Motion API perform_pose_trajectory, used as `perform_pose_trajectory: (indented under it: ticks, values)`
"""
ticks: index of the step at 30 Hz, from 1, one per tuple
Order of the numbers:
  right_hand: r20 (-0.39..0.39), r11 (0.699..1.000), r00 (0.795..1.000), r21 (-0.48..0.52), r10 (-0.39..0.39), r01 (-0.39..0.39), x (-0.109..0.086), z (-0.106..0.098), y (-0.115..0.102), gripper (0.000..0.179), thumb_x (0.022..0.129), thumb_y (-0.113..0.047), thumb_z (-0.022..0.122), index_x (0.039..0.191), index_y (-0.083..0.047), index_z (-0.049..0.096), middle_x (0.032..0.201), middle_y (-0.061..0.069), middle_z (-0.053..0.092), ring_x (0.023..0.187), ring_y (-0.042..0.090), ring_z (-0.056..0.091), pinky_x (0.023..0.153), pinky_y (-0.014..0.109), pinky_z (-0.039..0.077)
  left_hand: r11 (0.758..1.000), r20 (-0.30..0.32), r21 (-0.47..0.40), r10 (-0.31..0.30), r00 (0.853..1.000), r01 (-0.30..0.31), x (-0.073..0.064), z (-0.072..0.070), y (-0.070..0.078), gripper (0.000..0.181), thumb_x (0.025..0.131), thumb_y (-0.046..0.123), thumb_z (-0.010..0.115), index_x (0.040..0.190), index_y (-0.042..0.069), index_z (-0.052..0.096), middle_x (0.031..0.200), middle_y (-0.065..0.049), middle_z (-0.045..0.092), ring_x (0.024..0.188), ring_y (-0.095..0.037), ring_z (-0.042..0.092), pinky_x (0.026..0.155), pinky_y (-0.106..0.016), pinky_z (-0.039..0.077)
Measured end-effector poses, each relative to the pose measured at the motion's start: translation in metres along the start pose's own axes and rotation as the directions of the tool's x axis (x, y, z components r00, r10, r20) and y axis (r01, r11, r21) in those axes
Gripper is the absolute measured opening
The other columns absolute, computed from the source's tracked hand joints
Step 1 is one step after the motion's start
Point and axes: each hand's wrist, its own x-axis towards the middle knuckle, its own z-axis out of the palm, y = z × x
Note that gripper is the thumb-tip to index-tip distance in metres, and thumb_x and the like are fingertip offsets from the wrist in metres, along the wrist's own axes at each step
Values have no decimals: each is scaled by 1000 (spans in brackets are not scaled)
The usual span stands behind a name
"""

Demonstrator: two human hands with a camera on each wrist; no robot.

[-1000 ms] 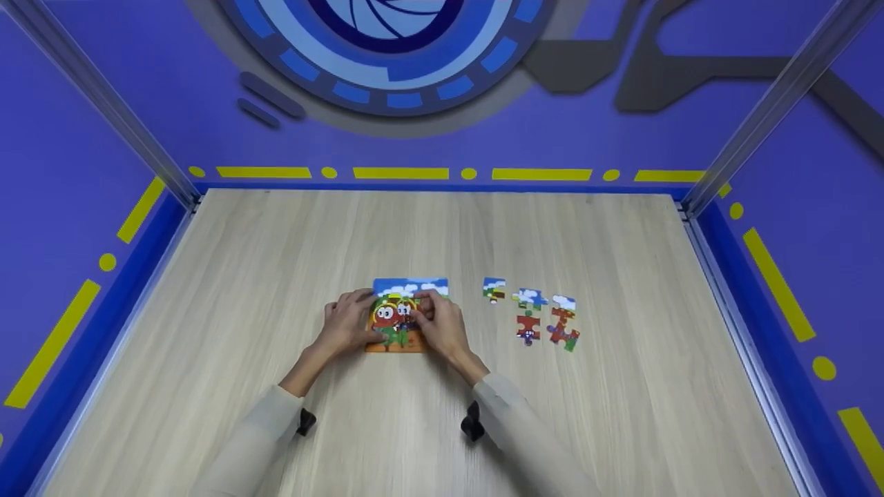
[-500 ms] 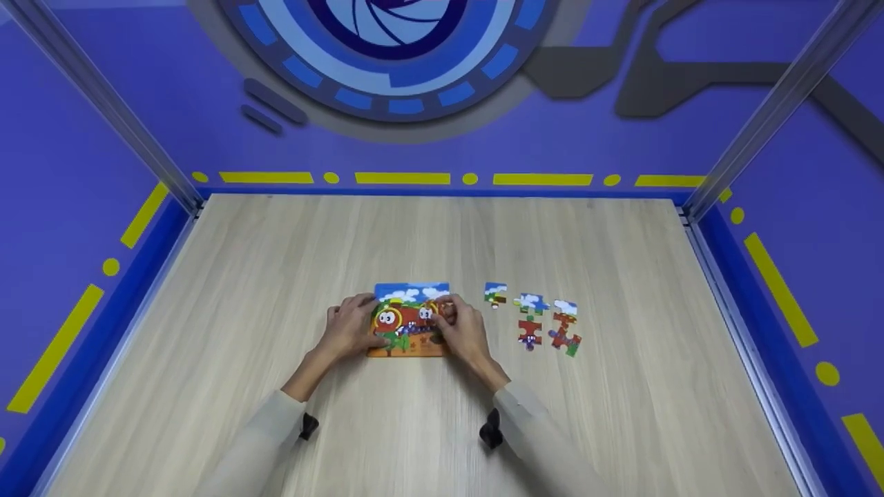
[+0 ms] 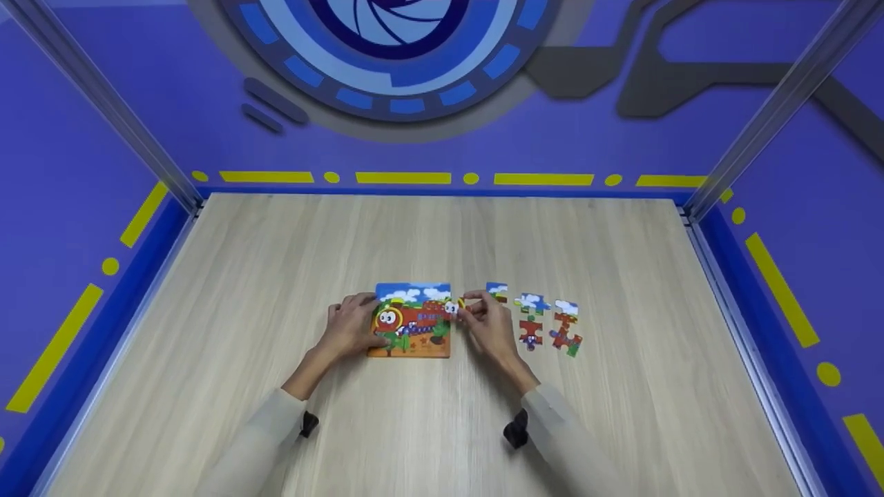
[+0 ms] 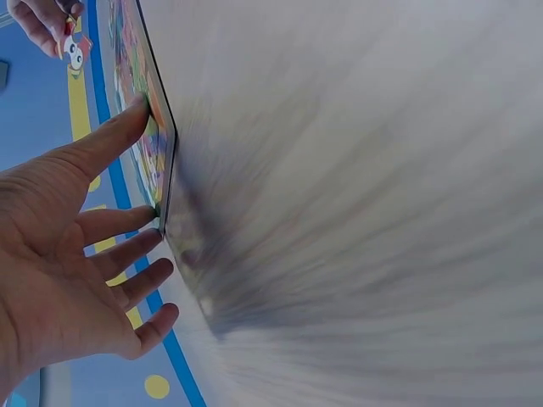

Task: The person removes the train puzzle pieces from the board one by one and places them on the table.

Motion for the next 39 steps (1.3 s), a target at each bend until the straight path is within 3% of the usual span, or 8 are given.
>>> perform_pose_trajectory:
  ticks: [5, 12, 17, 22, 30, 35, 39]
  values:
    - [-9, 1000, 1000, -9, 2, -2, 1, -12, 5, 28, 96, -6, 69, 124, -4, 66, 97, 15, 73, 83, 15, 64, 72, 16, 47, 1000, 5, 2, -13, 1000, 13, 1, 0, 0, 78, 76, 35, 91, 140, 3, 60, 146, -15, 55, 137, -35, 46, 111, -60, 33]
    - [-10, 998, 1000, -58, -5, 5, -1, -29, 17, 27, 96, -5, 69, 122, 0, 65, 96, 16, 71, 82, 10, 61, 72, 14, 46, 1000, -34, 13, 18, 999, -18, 0, 2, -2, 77, 73, 36, 92, 137, 3, 63, 143, -15, 57, 133, -35, 50, 104, -58, 37]
    - [10, 997, 1000, -75, -13, 14, -5, -39, 24, 27, 96, -5, 69, 121, -1, 65, 95, 16, 73, 80, 14, 63, 68, 14, 46, 1000, -24, 28, 12, 1000, -12, 1, 2, 0, 77, 73, 35, 92, 136, 3, 63, 143, -15, 57, 134, -35, 49, 105, -59, 37]
    - [24, 996, 1000, -90, -4, 7, -8, -47, 27, 27, 95, -5, 71, 121, 0, 66, 93, 16, 73, 75, 8, 60, 65, 16, 45, 999, -21, 35, 10, 1000, -9, 2, 0, 2, 74, 73, 34, 92, 134, 3, 64, 143, -16, 57, 134, -36, 49, 106, -59, 37]
    - [52, 986, 997, -163, 50, -41, -10, -54, 32, 29, 97, -5, 68, 125, -2, 64, 97, 15, 72, 72, 7, 54, 60, 19, 42, 1000, -19, 29, -8, 1000, 9, 2, 1, 2, 74, 73, 33, 92, 135, 3, 63, 144, -15, 56, 134, -35, 49, 107, -60, 36]
    - [47, 974, 998, -226, 28, -17, -10, -54, 33, 30, 97, -7, 68, 126, -1, 66, 95, 13, 73, 72, 8, 52, 60, 19, 40, 999, -29, 44, -7, 1000, 8, 2, 2, 3, 75, 73, 36, 93, 134, 3, 64, 144, -15, 56, 133, -35, 50, 106, -59, 38]
    - [25, 947, 1000, -322, 14, -5, -9, -52, 32, 28, 95, -11, 71, 123, -2, 70, 88, 11, 73, 71, 11, 53, 60, 21, 39, 999, -30, 52, -10, 999, 12, 2, 1, 3, 76, 72, 36, 93, 134, 3, 64, 144, -15, 57, 132, -35, 51, 105, -58, 38]
